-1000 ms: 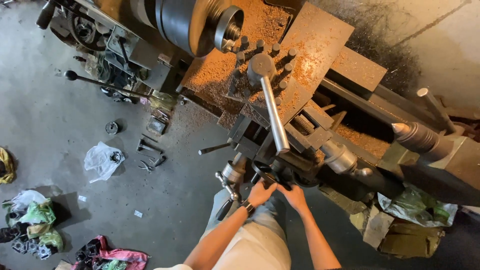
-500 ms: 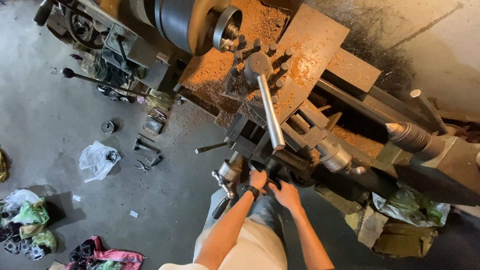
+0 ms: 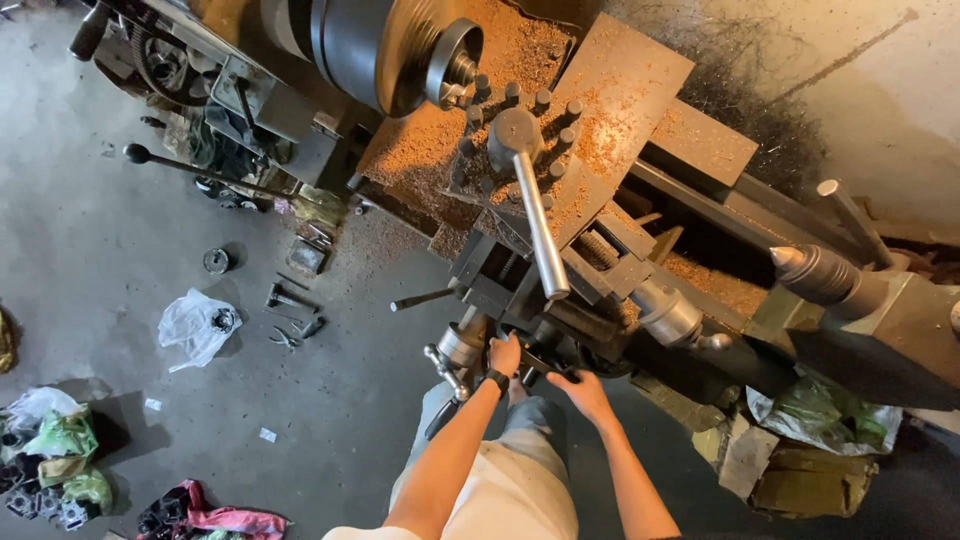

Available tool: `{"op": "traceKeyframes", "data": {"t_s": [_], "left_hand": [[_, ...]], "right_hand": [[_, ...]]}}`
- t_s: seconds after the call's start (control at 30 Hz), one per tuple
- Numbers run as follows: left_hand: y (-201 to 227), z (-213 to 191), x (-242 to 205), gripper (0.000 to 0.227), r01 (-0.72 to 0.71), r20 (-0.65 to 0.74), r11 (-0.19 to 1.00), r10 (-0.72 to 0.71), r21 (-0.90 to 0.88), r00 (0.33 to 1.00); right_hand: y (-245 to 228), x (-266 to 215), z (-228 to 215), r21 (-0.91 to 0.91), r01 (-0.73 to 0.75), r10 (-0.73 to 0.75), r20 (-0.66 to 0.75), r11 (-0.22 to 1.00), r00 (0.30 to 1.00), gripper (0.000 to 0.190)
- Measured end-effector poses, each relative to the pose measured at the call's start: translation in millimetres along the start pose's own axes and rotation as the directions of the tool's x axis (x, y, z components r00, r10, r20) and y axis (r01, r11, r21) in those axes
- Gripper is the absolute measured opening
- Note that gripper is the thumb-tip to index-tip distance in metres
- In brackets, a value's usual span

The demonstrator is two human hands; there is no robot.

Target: The person operates a metal lathe, adjusting the chuck and tool post while the machine spins. They manipulate the control levers and handles to position the cutting tool against the rotating metal workpiece.

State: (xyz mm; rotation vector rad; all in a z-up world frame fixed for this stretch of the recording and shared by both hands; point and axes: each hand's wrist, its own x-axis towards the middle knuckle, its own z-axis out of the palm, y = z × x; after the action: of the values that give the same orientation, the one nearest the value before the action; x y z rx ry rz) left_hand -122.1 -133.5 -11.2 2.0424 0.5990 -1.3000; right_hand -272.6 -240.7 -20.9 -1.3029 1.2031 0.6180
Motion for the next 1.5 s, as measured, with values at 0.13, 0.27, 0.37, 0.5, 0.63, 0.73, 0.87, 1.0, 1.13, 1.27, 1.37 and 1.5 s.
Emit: {"op": "traceKeyframes", "data": {"t_s": [0.13, 0.27, 0.37, 0.5, 0.63, 0.73, 0.87, 1.0, 1.13, 1.27, 1.37, 1.5], "left_hand": [[-26.6, 20.9, 5.9, 0.076, -0.053, 0.038, 0.998, 0.054, -0.040, 0.998], [-17.2, 22.4, -33.6, 0.067, -0.139, 0.084, 0.984, 0.130, 0.112, 0.988], [-10.4, 22.4, -36.9, 0.050, -0.138, 0.047, 0.980, 0.132, 0.145, 0.990], [-21.4, 33.0, 3.1, 0.052, -0.096, 0.006, 0.995, 0.096, 0.033, 0.995], [-28.3, 30.9, 30.5, 0.046, -0.080, -0.031, 0.992, 0.077, -0.095, 0.997], [-11.1, 20.4, 14.2, 0.049, -0.085, -0.037, 0.996, 0.084, -0.039, 0.996], [22.1, 8.3, -14.1, 0.053, 0.016, -0.035, 0.995, -0.013, 0.099, 0.999], [3.8, 12.8, 3.0, 0.064, -0.064, -0.063, 0.960, 0.085, 0.274, 0.994], [-16.8, 19.8, -7.5, 0.077, -0.213, -0.093, 0.918, 0.257, 0.334, 0.962], [-21.4, 34.3, -21.7, 0.085, -0.242, -0.064, 0.885, 0.290, 0.397, 0.955], [-34.5, 47.9, 7.3, 0.077, -0.225, -0.148, 0.865, 0.321, 0.449, 0.936], [10.9, 11.9, -44.6, 0.069, -0.295, -0.090, 0.940, 0.313, 0.172, 0.945]], "right_hand": [[-25.8, -19.8, 10.9, -0.123, 0.039, -0.049, -0.072, 0.992, 0.996, 0.066], [-1.9, 9.2, 33.2, -0.283, 0.045, -0.085, -0.129, 0.958, 0.988, 0.064], [-4.2, 12.9, 40.5, -0.371, 0.040, -0.105, -0.159, 0.928, 0.982, 0.065], [-52.8, -39.5, 25.8, -0.489, 0.100, -0.153, -0.071, 0.867, 0.986, 0.062], [-51.1, -55.2, -6.4, -0.336, 0.197, -0.195, 0.038, 0.921, 0.980, 0.065], [-25.2, -42.1, -12.3, -0.064, 0.197, -0.191, 0.088, 0.978, 0.978, 0.068], [11.0, -3.7, 1.3, 0.072, 0.132, -0.136, 0.059, 0.989, 0.989, 0.081], [-7.6, -18.2, 5.8, 0.020, 0.087, -0.087, -0.014, 0.996, 0.996, 0.071], [-30.5, -29.7, 14.5, -0.075, 0.098, -0.103, -0.065, 0.992, 0.993, 0.069], [-13.1, -1.6, 30.1, -0.235, 0.078, -0.117, -0.158, 0.969, 0.980, 0.051], [-10.1, 3.4, 29.9, -0.379, 0.106, -0.175, -0.154, 0.919, 0.973, 0.048], [-26.0, -26.3, 2.2, -0.390, 0.209, -0.226, 0.002, 0.897, 0.974, 0.063]]}}
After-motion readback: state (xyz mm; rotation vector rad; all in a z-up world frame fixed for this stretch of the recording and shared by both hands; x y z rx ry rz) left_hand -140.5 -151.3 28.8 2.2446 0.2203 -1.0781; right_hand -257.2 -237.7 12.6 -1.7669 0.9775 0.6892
